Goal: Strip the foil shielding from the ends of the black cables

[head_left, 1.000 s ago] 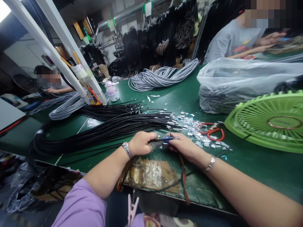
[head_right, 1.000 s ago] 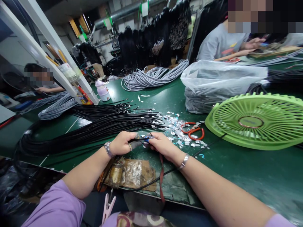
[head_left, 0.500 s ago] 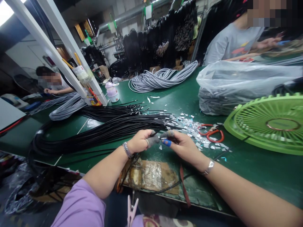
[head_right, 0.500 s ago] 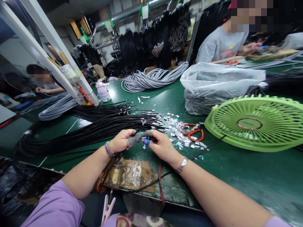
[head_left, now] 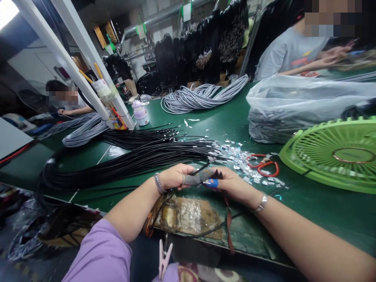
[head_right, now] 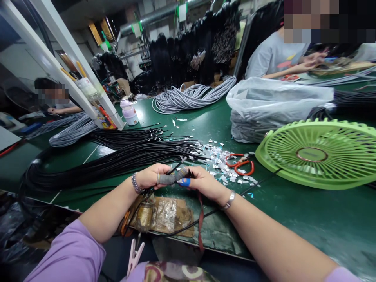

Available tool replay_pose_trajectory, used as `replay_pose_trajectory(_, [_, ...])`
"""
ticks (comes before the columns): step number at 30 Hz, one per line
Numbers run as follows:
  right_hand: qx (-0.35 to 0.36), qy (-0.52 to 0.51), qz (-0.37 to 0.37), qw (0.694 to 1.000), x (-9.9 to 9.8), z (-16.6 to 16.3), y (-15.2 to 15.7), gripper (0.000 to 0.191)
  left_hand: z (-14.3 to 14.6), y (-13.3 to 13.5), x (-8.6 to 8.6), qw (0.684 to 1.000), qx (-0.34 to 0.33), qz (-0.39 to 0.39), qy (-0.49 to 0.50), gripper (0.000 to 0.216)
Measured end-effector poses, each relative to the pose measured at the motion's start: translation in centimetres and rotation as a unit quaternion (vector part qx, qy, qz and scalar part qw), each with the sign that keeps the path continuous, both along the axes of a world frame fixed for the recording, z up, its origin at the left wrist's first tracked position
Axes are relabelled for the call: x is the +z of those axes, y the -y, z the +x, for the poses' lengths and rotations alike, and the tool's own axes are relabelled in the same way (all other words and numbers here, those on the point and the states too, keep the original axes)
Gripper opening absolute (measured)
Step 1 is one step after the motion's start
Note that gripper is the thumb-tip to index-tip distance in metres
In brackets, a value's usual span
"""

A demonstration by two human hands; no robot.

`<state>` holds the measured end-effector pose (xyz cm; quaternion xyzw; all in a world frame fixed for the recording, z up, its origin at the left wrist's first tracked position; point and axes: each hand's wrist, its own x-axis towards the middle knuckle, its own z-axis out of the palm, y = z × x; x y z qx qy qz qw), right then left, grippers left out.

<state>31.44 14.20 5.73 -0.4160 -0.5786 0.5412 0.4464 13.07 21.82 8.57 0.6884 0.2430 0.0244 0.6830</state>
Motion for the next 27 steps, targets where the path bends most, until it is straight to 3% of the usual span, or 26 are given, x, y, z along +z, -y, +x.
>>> replay_pose_trajectory(4, [0.046, -0.016, -0.078, 0.996, -0.4, 0.0, 0.0, 0.035, -0.2, -0.4, -0.3, 0.994, -0.054, 0.098, 0.008, 0.044])
replay_pose_trajectory(9, [-0.001, -0.03, -0.109, 0.994, -0.4, -0.4, -0.1, 0.028, -0.1, -0.7, -0.1, 0.979, -0.064, 0.186, 0.051, 0.039])
replay_pose_trajectory(15, [-0.172, -0.028, -0.07, 0.982, -0.2, -0.3, -0.8, 0.026, -0.1, -0.3, 0.5, 0.97, -0.05, 0.235, 0.033, 0.03])
replay_pose_trajectory(23, [-0.207, -0.006, 0.057, 0.977, -0.3, 0.1, -0.7, 0.023, -0.1, -0.6, -0.5, 0.911, 0.086, 0.404, -0.005, 0.02])
replay_pose_trajectory(27, [-0.201, 0.03, 0.079, 0.976, -0.7, 0.2, -0.8, 0.026, 0.0, -0.3, -0.5, 0.89, 0.089, 0.445, -0.048, 0.019])
